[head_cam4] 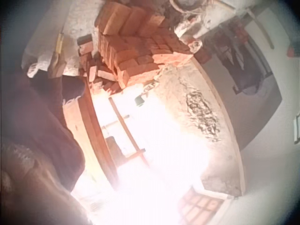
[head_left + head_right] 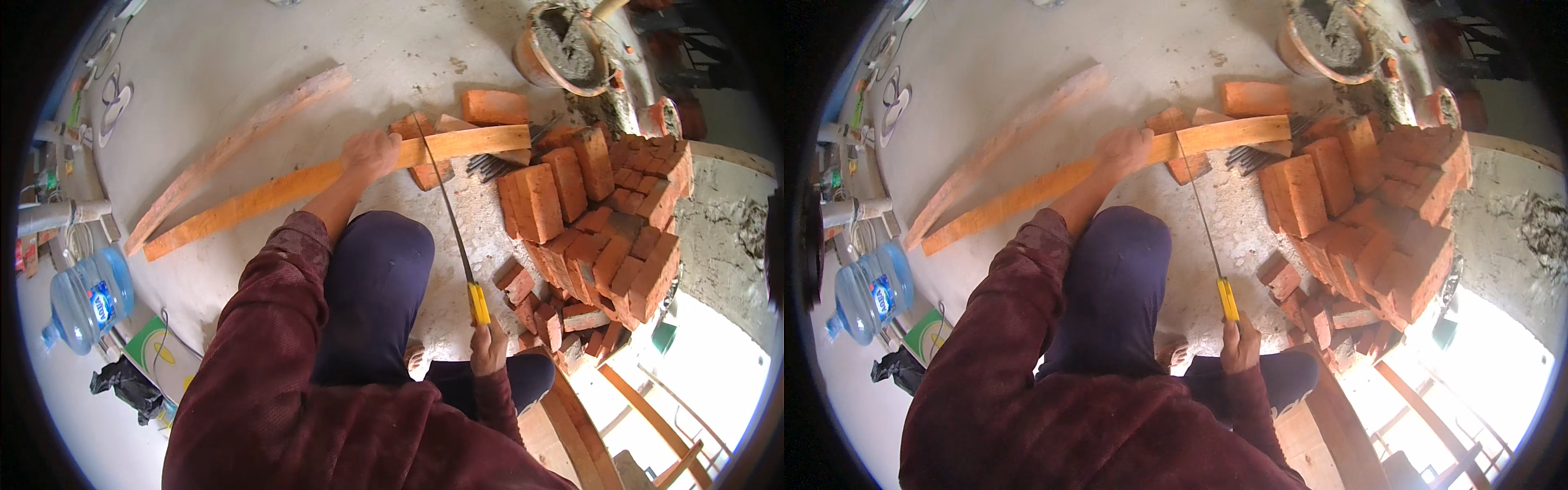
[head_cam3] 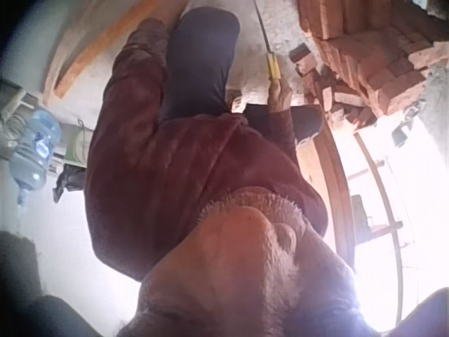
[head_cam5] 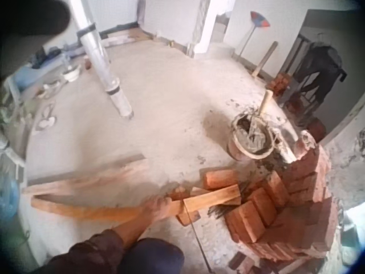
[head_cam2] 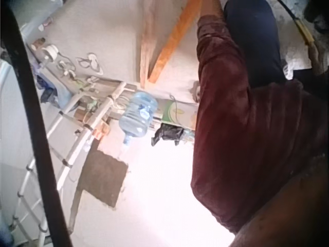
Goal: The person saws a wooden board held against a stack of bricks and then saws another piece of wood on the floor.
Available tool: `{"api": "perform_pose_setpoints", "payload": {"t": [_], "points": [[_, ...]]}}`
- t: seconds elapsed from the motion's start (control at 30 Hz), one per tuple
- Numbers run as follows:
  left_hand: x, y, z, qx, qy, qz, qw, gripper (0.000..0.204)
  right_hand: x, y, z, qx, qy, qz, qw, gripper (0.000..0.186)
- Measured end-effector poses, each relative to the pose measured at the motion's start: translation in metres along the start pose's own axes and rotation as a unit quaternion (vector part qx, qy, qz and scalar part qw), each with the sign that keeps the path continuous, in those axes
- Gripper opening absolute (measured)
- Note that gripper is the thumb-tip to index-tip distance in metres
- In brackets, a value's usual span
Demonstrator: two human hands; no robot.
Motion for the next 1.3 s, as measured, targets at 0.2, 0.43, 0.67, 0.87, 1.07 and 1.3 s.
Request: {"api": "perform_pose_setpoints", "payload": {"t": [0.2,0.43,0.67,0.87,1.07,1.3], "points": [[0.003,-0.024,0.013,0.045,-0.045,0.035,0.997,0.042,0.07,0.079,0.154,-0.163,-0.073,0.093,0.979,0.036],[-0.005,-0.003,0.004,0.039,-0.054,0.015,0.998,0.041,0.027,0.022,0.04,-0.125,-0.058,0.022,0.99,0.028],[0.015,-0.006,0.006,0.075,-0.086,0.029,0.993,0.033,0.063,0.035,0.117,-0.107,-0.045,0.009,0.993,0.032],[0.016,-0.007,0.013,0.097,-0.111,0.016,0.989,0.048,0.061,0.077,0.117,-0.366,-0.17,-0.069,0.912,0.032],[-0.01,-0.021,-0.003,0.108,-0.08,0.039,0.99,0.029,0.0,-0.004,-0.005,-0.063,-0.018,0.056,0.996,0.035],[-0.006,-0.032,0.003,0.138,-0.085,0.077,0.984,0.022,0.089,0.042,0.16,-0.167,-0.086,0.096,0.977,0.042]]}}
Point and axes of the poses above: each hand's wrist, its own z-axis towards the middle knuckle, its own x-axis out of the palm, y = z × x, the point moved 6 cm from there along z, towards the middle knuckle, and after that the axes turned 13 degrees about -y, right-handed, at the moved point
